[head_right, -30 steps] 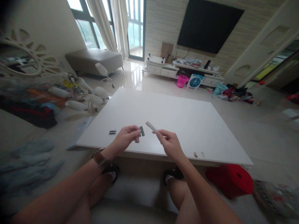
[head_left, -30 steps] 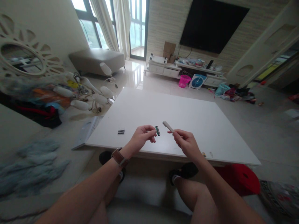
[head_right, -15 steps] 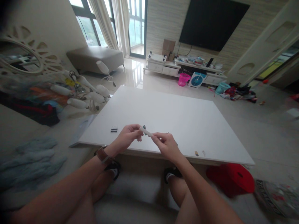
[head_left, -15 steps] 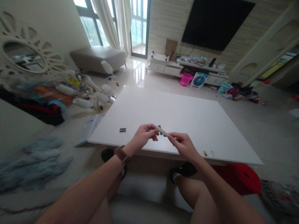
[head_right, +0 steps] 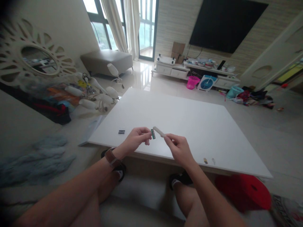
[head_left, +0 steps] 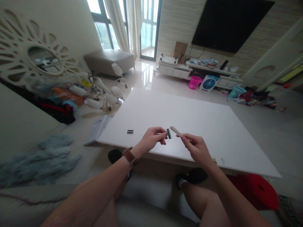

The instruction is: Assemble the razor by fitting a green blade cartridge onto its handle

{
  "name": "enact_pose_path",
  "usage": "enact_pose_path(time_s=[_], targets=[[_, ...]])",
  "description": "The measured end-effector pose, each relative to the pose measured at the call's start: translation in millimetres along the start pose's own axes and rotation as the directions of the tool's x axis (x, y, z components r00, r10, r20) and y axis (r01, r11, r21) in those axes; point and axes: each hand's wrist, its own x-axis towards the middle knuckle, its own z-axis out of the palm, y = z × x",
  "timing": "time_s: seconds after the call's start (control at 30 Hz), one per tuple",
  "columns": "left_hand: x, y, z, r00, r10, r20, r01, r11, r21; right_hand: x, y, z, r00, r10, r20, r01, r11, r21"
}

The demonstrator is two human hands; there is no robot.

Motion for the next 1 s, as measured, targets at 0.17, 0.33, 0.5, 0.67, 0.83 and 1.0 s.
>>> enact_pose_path(time_s=[0.17, 0.33, 0.5, 0.67, 0.83, 1.0], targets=[[0.9, -1.4, -0.7, 1.000, -0.001, -0.007, 0.001, 0.999, -0.052, -0.1, 2.9, 2.4, 0.996, -0.043, 0.083, 0.045, 0.999, -0.023], [-0.3, 0.4, -0.3, 1.000, -0.014, -0.008, 0.014, 0.999, -0.043, 0.2, 4.4, -0.9, 1.000, -0.006, -0.016, 0.006, 1.000, -0.019], [1.2, -0.8, -1.1, 1.000, -0.008, -0.011, 0.008, 0.998, -0.064, -0.1, 5.8, 0.8, 0.996, -0.026, 0.082, 0.029, 0.999, -0.027], [1.5, -0.7, -1.9, 1.000, -0.015, -0.012, 0.014, 1.000, -0.017, 0.2, 2.5, -0.7, 1.000, 0.006, -0.009, -0.006, 1.000, -0.002], [1.4, -1.8, -2.5, 1.000, -0.008, -0.015, 0.007, 1.000, -0.025, 0.6, 5.1, 4.5, 0.995, 0.011, 0.095, -0.013, 1.000, 0.023], [1.0, -0.4, -2.2, 1.000, 0.000, -0.010, 0.000, 1.000, 0.007, 1.7, 9.0, 0.1, 0.999, 0.036, 0.005, -0.036, 0.997, 0.065]])
